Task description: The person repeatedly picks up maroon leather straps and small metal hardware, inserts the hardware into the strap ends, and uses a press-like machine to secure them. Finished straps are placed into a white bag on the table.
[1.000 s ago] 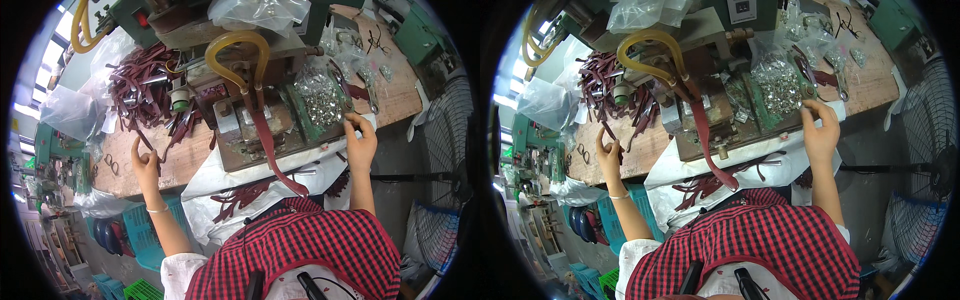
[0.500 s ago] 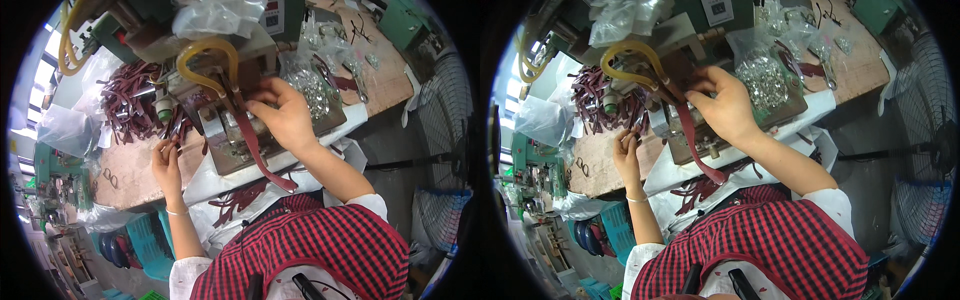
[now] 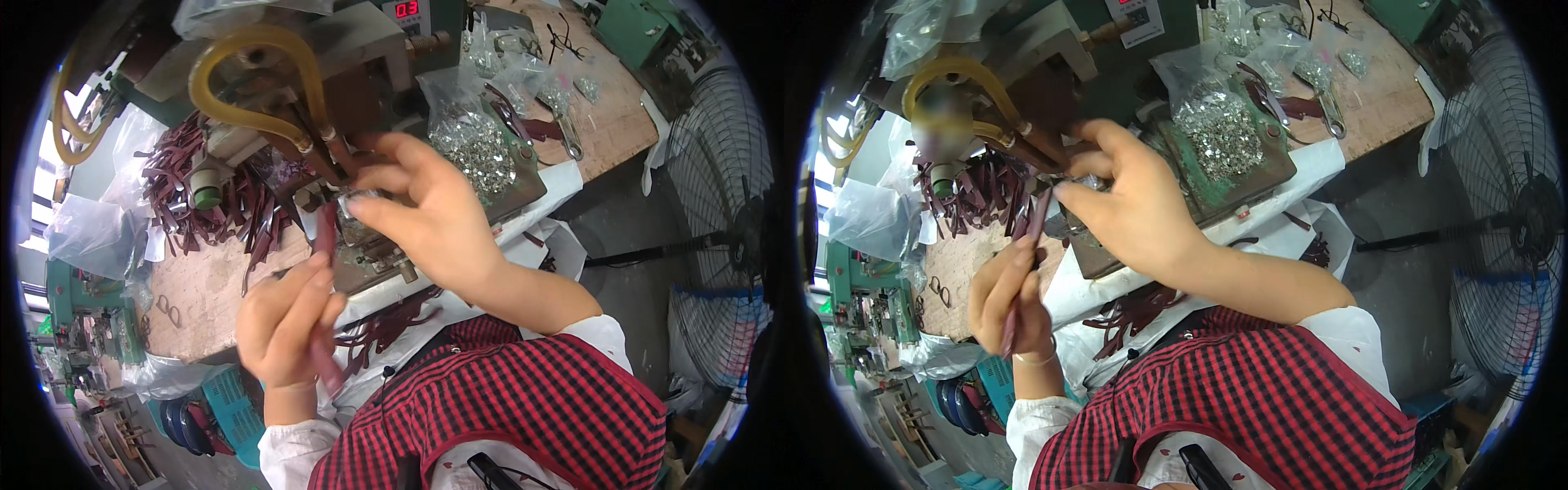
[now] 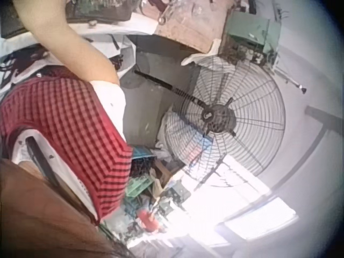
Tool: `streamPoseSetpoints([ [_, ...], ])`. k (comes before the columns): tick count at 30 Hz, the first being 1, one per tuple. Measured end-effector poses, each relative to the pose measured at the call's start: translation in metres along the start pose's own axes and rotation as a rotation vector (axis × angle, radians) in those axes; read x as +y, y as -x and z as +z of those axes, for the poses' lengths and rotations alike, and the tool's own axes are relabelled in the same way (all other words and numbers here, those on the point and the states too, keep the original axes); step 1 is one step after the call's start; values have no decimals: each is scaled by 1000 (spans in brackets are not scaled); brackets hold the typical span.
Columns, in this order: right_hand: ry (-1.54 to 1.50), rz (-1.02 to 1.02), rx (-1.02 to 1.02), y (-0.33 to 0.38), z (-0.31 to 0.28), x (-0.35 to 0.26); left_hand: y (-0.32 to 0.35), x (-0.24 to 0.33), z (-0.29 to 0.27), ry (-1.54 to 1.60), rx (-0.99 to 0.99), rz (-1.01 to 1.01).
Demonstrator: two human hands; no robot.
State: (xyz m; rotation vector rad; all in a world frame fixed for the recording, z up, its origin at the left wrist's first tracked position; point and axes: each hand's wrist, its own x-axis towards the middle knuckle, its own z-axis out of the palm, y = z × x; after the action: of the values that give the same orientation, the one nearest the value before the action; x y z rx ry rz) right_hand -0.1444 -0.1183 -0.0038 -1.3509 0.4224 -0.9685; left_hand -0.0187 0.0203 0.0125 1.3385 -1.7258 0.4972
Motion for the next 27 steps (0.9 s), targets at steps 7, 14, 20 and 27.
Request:
streamPoseSetpoints([
  [7,1576,-390,268,-20,-110,39,-27,-21,-14,84,352,-183],
  [14,1404,-425,225,-16,-130,70,-46,-61,-14,91,302,-143],
  [20,905,-148,310,-12,-139,65,12,-51,6,312,343,-371],
  [27,260,-107,51,-10,-20,24,-28,-49,-6,327,425,-283],
])
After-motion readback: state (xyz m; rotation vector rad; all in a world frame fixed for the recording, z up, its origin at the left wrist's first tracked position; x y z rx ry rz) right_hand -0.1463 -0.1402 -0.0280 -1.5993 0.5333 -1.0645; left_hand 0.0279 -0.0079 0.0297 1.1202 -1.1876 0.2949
